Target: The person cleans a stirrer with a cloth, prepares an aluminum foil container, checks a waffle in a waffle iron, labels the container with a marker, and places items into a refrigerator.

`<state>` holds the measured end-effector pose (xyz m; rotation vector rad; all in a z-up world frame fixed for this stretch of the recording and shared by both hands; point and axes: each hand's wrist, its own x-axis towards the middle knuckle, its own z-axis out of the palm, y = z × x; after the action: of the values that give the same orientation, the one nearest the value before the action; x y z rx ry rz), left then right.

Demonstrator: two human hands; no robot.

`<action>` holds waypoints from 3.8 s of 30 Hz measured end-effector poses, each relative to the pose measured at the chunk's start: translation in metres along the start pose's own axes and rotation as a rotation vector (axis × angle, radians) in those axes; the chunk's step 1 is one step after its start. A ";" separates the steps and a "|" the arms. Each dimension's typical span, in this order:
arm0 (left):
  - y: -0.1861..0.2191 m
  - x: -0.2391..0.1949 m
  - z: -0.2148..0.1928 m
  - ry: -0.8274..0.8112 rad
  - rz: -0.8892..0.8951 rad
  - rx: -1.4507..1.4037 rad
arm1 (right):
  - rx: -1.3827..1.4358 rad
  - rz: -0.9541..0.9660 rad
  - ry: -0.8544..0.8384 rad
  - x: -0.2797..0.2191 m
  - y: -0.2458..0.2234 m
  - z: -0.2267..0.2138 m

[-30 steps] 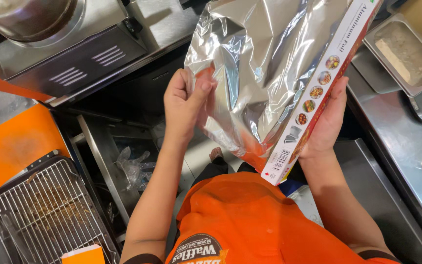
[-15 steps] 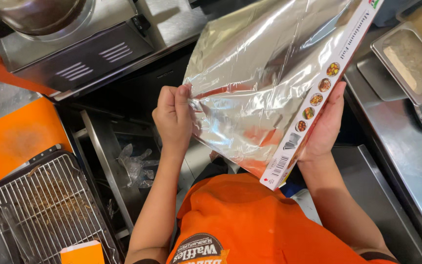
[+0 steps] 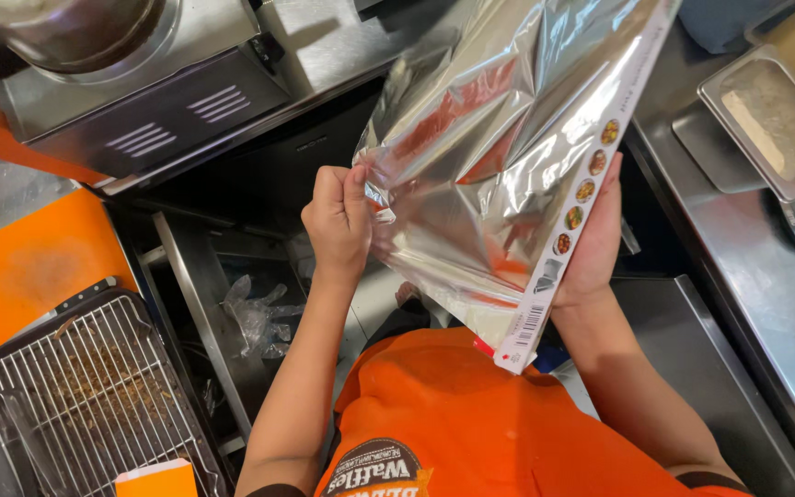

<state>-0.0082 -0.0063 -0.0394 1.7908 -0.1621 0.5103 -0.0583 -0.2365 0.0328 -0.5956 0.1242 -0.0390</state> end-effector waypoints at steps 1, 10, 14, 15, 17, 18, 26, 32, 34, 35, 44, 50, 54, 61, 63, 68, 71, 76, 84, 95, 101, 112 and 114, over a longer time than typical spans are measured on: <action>-0.001 0.001 0.001 -0.002 0.001 -0.002 | 0.000 -0.002 0.001 -0.001 0.001 -0.002; -0.011 0.001 -0.006 0.002 -0.127 -0.076 | -0.098 -0.056 -0.022 0.002 0.001 -0.023; -0.022 0.003 -0.011 0.002 -0.070 -0.044 | -0.107 -0.043 0.006 0.004 0.003 -0.028; -0.025 0.004 -0.012 0.014 -0.039 0.041 | -0.086 -0.012 0.006 0.004 0.003 -0.029; -0.032 0.006 -0.017 0.020 -0.030 0.048 | -0.110 0.011 0.016 0.004 0.006 -0.033; -0.036 0.008 -0.019 0.024 -0.018 0.053 | -0.135 0.031 0.027 0.005 0.008 -0.036; -0.059 0.037 -0.041 -0.278 -0.272 -0.273 | -0.202 0.011 -0.047 0.011 0.018 -0.048; -0.080 0.055 -0.034 -0.483 -0.393 -0.552 | -0.165 0.087 -0.046 0.014 0.029 -0.056; -0.085 0.053 -0.030 -0.493 -0.369 -0.593 | -0.175 0.088 -0.079 0.016 0.032 -0.066; -0.085 0.049 -0.024 -0.368 -0.420 -0.582 | -0.183 0.095 -0.061 0.018 0.034 -0.071; -0.081 0.023 0.010 0.076 -0.166 -0.010 | -0.164 0.113 0.006 0.023 0.042 -0.072; -0.102 0.034 -0.003 0.117 -0.042 0.126 | -0.068 0.240 0.008 0.022 0.050 -0.062; -0.116 0.043 -0.015 0.121 -0.006 0.205 | -0.120 0.279 -0.115 0.020 0.055 -0.066; -0.138 0.045 -0.056 0.089 -0.301 0.092 | -0.032 0.258 -0.128 0.030 0.036 -0.075; -0.145 0.039 -0.072 0.086 -0.140 0.334 | -0.126 0.235 -0.068 0.034 0.039 -0.098; -0.148 0.018 -0.109 0.071 -0.253 0.565 | -0.340 0.357 0.090 0.040 0.084 -0.176; -0.146 -0.001 -0.127 0.037 -0.255 0.734 | -0.372 0.450 0.036 0.039 0.115 -0.205; -0.139 -0.035 -0.154 0.004 -0.101 1.035 | -0.475 0.508 0.086 0.084 0.185 -0.216; -0.114 -0.077 -0.160 0.096 -0.223 1.008 | -0.412 0.609 -0.090 0.186 0.228 -0.165; -0.107 -0.079 -0.136 0.290 -0.550 0.988 | -0.369 0.694 -0.362 0.318 0.293 -0.151; -0.114 -0.075 -0.128 0.390 -0.557 0.978 | -0.423 0.644 -0.135 0.336 0.320 -0.171; -0.122 -0.068 -0.119 0.391 -0.541 0.935 | -0.466 0.541 -0.239 0.353 0.330 -0.167; -0.122 -0.069 -0.118 0.389 -0.568 0.919 | -0.205 0.560 -0.104 0.355 0.326 -0.156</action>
<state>-0.0548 0.1293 -0.1533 2.4236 0.9691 0.5399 0.2738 -0.0795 -0.3159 -0.7481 0.1922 0.5526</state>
